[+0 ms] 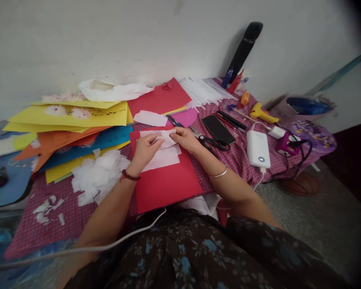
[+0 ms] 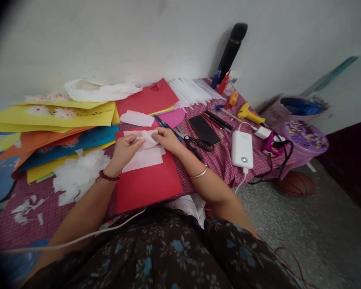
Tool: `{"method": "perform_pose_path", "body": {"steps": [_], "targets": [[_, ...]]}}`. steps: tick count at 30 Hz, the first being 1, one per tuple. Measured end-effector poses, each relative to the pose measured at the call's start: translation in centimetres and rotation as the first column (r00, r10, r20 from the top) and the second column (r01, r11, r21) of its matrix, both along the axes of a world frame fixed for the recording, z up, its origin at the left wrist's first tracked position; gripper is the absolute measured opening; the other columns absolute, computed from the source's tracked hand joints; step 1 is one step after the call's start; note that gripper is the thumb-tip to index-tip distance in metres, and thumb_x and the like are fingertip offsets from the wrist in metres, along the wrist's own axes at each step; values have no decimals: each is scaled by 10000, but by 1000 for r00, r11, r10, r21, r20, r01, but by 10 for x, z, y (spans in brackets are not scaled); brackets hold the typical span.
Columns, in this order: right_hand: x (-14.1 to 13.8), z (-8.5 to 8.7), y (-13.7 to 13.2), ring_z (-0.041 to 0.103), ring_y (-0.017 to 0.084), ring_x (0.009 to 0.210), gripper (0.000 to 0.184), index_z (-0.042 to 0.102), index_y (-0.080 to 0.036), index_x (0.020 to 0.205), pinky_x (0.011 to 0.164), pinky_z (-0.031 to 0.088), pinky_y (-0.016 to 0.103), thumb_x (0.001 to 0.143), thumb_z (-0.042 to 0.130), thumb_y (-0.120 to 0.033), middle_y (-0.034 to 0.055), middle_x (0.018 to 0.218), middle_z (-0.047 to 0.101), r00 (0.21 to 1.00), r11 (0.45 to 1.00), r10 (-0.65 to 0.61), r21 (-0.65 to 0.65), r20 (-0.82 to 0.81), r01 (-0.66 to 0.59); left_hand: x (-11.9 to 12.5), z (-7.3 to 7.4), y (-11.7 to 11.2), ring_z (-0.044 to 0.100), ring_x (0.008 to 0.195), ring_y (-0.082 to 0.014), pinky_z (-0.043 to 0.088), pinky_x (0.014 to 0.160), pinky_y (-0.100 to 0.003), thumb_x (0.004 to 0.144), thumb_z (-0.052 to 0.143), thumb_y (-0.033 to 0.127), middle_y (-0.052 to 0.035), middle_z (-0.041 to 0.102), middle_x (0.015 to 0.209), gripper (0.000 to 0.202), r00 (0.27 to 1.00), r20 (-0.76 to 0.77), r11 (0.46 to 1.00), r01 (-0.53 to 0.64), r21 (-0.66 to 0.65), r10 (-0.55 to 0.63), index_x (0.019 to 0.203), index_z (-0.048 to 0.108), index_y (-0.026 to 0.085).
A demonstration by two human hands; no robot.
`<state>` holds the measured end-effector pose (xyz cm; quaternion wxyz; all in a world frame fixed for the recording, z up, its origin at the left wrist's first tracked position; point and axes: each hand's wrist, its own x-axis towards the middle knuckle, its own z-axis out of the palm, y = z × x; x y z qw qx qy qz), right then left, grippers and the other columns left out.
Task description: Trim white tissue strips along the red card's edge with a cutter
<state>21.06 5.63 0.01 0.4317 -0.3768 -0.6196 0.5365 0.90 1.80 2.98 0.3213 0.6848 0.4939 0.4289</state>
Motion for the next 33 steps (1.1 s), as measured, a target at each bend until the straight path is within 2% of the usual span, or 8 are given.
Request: {"method": "perform_pose_path", "body": {"steps": [6, 13, 18, 22, 28, 33], "targets": [[4, 8, -3, 399, 122, 660, 323, 526, -220, 720, 617, 324, 258, 924, 626, -449, -61, 645, 442, 990, 992, 80, 91, 115, -90, 6, -5, -1, 668, 810, -192, 501, 774, -300, 855, 740, 249, -24, 736, 824, 84, 991, -133, 988, 19, 156, 2, 788, 719, 203], [5, 11, -5, 402, 124, 662, 257, 533, -214, 752, 634, 324, 274, 938, 536, -390, -51, 687, 447, 971, 979, 112, 146, 210, -145, 2, -15, -1, 652, 796, -202, 503, 760, -316, 930, 738, 298, -25, 685, 811, 179, 971, -226, 948, 1, 319, 75, 793, 659, 212], [5, 11, -6, 400, 126, 667, 266, 504, -222, 739, 631, 304, 276, 931, 522, -406, -49, 687, 429, 967, 976, 77, 178, 243, -123, 3, -13, -7, 681, 867, -222, 529, 825, -342, 996, 684, 303, -45, 712, 861, 151, 966, -257, 913, 91, 398, 16, 871, 720, 226], [5, 12, -7, 401, 125, 670, 275, 504, -222, 746, 630, 304, 272, 934, 507, -424, -48, 688, 431, 964, 973, 88, 188, 250, -137, 6, -12, -8, 705, 875, -212, 546, 811, -328, 992, 681, 277, -40, 742, 877, 121, 971, -239, 908, 101, 406, -1, 903, 746, 226], [3, 15, -9, 415, 129, 674, 239, 510, -222, 744, 630, 314, 266, 927, 500, -376, -48, 671, 441, 955, 960, 156, 187, 253, -207, 4, -18, -3, 716, 838, -191, 570, 796, -305, 949, 692, 222, -22, 748, 877, 66, 977, -205, 941, 22, 337, 50, 883, 696, 214], [3, 19, -11, 409, 133, 671, 230, 500, -228, 734, 637, 312, 278, 930, 494, -349, -54, 659, 415, 951, 956, 177, 184, 254, -227, 4, -22, -2, 698, 821, -188, 559, 786, -303, 913, 713, 215, -11, 728, 843, 64, 976, -214, 956, 20, 294, 46, 859, 682, 227]]}}
